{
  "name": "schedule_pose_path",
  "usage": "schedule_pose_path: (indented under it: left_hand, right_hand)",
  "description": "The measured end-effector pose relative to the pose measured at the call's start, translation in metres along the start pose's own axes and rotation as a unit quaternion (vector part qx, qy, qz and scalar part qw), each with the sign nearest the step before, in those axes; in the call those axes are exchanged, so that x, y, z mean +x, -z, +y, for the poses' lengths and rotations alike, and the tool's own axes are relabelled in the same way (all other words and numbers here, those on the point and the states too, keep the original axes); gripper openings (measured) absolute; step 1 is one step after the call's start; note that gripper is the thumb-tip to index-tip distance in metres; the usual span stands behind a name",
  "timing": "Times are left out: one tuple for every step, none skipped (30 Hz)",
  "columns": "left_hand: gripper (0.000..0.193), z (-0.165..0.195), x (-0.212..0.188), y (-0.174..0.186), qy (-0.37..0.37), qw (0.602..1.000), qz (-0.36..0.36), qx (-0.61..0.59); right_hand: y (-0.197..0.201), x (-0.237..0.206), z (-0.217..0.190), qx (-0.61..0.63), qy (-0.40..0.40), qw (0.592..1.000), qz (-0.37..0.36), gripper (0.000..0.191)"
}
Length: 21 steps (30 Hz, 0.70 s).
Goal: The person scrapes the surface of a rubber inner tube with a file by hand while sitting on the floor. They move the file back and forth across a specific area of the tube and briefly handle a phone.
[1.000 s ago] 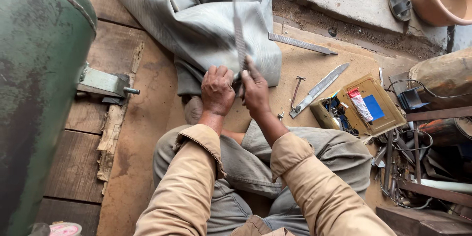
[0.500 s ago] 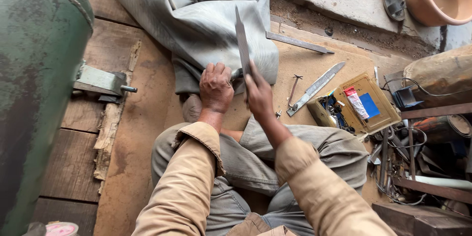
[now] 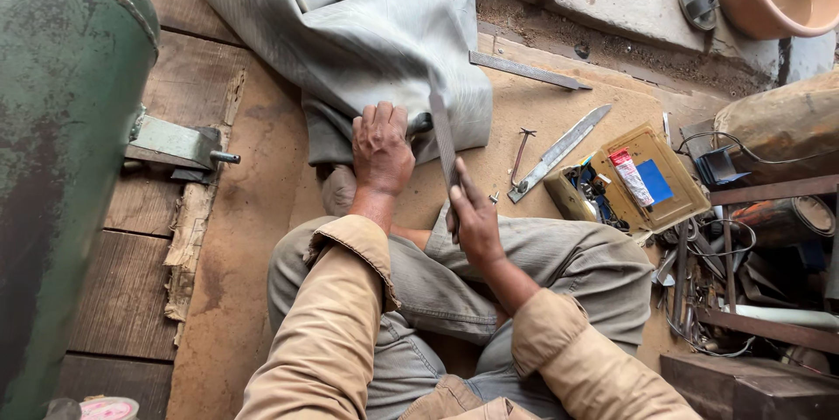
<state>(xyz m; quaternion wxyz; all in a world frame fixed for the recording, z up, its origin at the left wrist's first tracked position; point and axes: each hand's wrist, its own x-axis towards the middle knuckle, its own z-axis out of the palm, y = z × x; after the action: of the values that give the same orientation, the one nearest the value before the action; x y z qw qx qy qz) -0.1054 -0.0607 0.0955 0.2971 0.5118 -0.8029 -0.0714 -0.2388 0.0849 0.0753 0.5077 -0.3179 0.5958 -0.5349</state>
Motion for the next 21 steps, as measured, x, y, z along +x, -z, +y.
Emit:
schedule_pose_path:
  left_hand:
    - [0.025, 0.002, -0.001, 0.002, 0.000, 1.000, -0.015, 0.008]
    - [0.028, 0.003, -0.002, 0.005, 0.003, 0.999, -0.031, -0.015]
    - [0.034, 0.004, -0.003, 0.008, 0.005, 0.998, -0.048, -0.037]
    - [0.043, 0.004, -0.005, 0.010, 0.009, 0.996, -0.067, -0.059]
    - [0.045, 0.006, -0.005, 0.011, 0.015, 0.995, -0.076, -0.067]
    - [0.046, 0.006, -0.005, 0.012, 0.019, 0.993, -0.084, -0.076]
    - [0.048, 0.006, -0.004, 0.012, 0.024, 0.992, -0.093, -0.085]
    - [0.047, 0.005, -0.002, 0.011, 0.025, 0.991, -0.091, -0.098]
    - [0.046, 0.004, 0.000, 0.010, 0.027, 0.989, -0.090, -0.111]
    - [0.045, 0.003, 0.003, 0.007, 0.028, 0.988, -0.088, -0.125]
    - [0.042, 0.001, 0.007, 0.004, 0.033, 0.988, -0.080, -0.130]
    - [0.039, 0.000, 0.010, 0.000, 0.040, 0.988, -0.072, -0.133]
    - [0.037, -0.002, 0.012, -0.002, 0.049, 0.987, -0.065, -0.136]
    - [0.033, -0.004, 0.014, -0.005, 0.055, 0.988, -0.059, -0.134]
    - [0.029, -0.005, 0.017, -0.008, 0.062, 0.988, -0.053, -0.132]
    - [0.026, -0.006, 0.019, -0.010, 0.069, 0.988, -0.046, -0.130]
    - [0.024, -0.008, 0.021, -0.011, 0.066, 0.989, -0.036, -0.128]
    - [0.023, -0.009, 0.022, -0.012, 0.063, 0.989, -0.027, -0.127]
    - [0.021, -0.009, 0.023, -0.012, 0.061, 0.990, -0.018, -0.128]
    - [0.021, -0.009, 0.024, -0.012, 0.056, 0.989, -0.013, -0.133]
    - [0.020, -0.009, 0.025, -0.012, 0.051, 0.989, -0.009, -0.137]
  right_hand:
    - [0.001, 0.004, -0.005, -0.003, -0.012, 1.000, 0.008, 0.056]
    - [0.002, 0.009, -0.011, -0.004, -0.023, 1.000, 0.015, 0.056]
    - [0.001, 0.016, -0.017, -0.004, -0.034, 0.999, 0.022, 0.056]
    - [0.000, 0.023, -0.022, 0.008, -0.019, 1.000, 0.012, 0.056]
    - [0.000, 0.030, -0.028, 0.020, -0.005, 1.000, 0.004, 0.056]
    - [-0.001, 0.039, -0.034, 0.031, 0.009, 0.999, -0.003, 0.056]
    - [-0.001, 0.049, -0.040, 0.015, 0.004, 1.000, -0.005, 0.056]
    - [-0.003, 0.059, -0.045, -0.002, -0.004, 1.000, -0.006, 0.055]
    - [-0.005, 0.068, -0.048, -0.020, -0.011, 1.000, -0.008, 0.055]
    - [-0.008, 0.077, -0.052, -0.020, -0.011, 1.000, -0.014, 0.055]
    - [-0.013, 0.088, -0.054, -0.020, -0.008, 1.000, -0.022, 0.054]
    - [-0.017, 0.099, -0.057, -0.020, -0.007, 0.999, -0.031, 0.054]
    - [-0.021, 0.107, -0.057, -0.022, -0.008, 0.999, -0.032, 0.053]
    - [-0.025, 0.114, -0.056, -0.024, -0.010, 0.999, -0.032, 0.053]
    - [-0.029, 0.120, -0.055, -0.026, -0.013, 0.999, -0.032, 0.053]
    - [-0.032, 0.123, -0.052, -0.032, -0.009, 0.999, -0.027, 0.053]
    - [-0.034, 0.125, -0.049, -0.037, -0.005, 0.999, -0.021, 0.053]
    - [-0.036, 0.123, -0.045, -0.043, -0.002, 0.999, -0.015, 0.054]
    - [-0.036, 0.118, -0.042, -0.043, 0.017, 0.999, -0.015, 0.053]
    - [-0.035, 0.110, -0.038, -0.043, 0.036, 0.998, -0.019, 0.053]
    - [-0.035, 0.099, -0.033, -0.041, 0.055, 0.997, -0.023, 0.052]
